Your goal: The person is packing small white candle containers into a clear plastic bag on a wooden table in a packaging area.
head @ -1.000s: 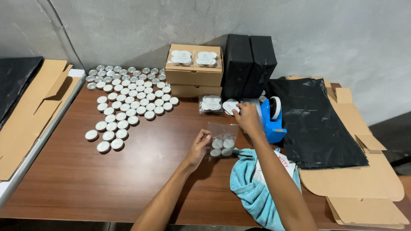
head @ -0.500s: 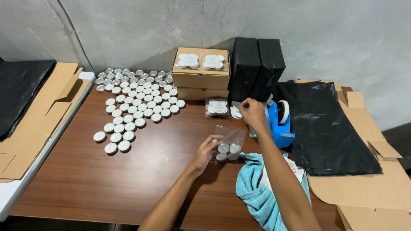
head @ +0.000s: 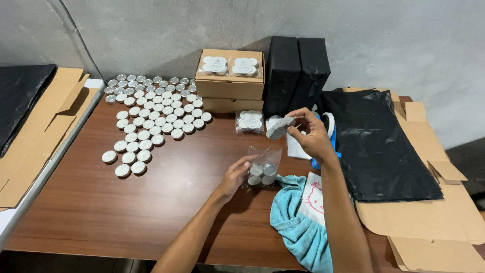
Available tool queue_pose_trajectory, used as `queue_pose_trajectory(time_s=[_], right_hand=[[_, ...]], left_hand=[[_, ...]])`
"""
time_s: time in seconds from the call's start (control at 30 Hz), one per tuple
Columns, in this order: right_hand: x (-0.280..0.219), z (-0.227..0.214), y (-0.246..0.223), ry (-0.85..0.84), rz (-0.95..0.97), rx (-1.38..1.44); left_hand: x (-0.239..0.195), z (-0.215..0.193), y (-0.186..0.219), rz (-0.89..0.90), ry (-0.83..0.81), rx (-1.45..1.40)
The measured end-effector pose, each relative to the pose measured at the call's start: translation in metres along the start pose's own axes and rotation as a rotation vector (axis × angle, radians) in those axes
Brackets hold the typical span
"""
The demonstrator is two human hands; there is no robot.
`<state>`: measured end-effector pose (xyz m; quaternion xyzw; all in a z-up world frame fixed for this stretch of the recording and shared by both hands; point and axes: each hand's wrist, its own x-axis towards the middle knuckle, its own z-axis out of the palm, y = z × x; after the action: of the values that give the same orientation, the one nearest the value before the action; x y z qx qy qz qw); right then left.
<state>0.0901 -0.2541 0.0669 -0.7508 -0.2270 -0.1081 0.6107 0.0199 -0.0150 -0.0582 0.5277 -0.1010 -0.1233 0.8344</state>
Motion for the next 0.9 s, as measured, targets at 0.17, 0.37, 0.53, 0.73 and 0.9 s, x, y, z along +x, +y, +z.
queue_pose_trajectory(time_s=[0.17,0.37,0.53,0.73,0.9], right_hand=[[-0.005,-0.004,-0.016,-0.04,-0.005,-0.088],[-0.008,0.003,-0.031,-0.068,-0.017,-0.174],[-0.006,0.015,-0.032,-0.185,-0.009,-0.287],[-0.008,0.031,-0.052,-0.377,0.026,-0.447],[-0.011,0.031,-0.054,-0.493,0.088,-0.616]], left_hand=[[-0.004,0.007,0.008,0.029,0.008,0.003],[-0.001,0.004,0.004,0.028,-0.006,0.012],[0.003,0.004,0.003,0.017,0.002,0.001],[0.009,-0.01,-0.021,0.017,0.018,0.066],[-0.004,0.012,0.003,0.026,0.012,0.087]])
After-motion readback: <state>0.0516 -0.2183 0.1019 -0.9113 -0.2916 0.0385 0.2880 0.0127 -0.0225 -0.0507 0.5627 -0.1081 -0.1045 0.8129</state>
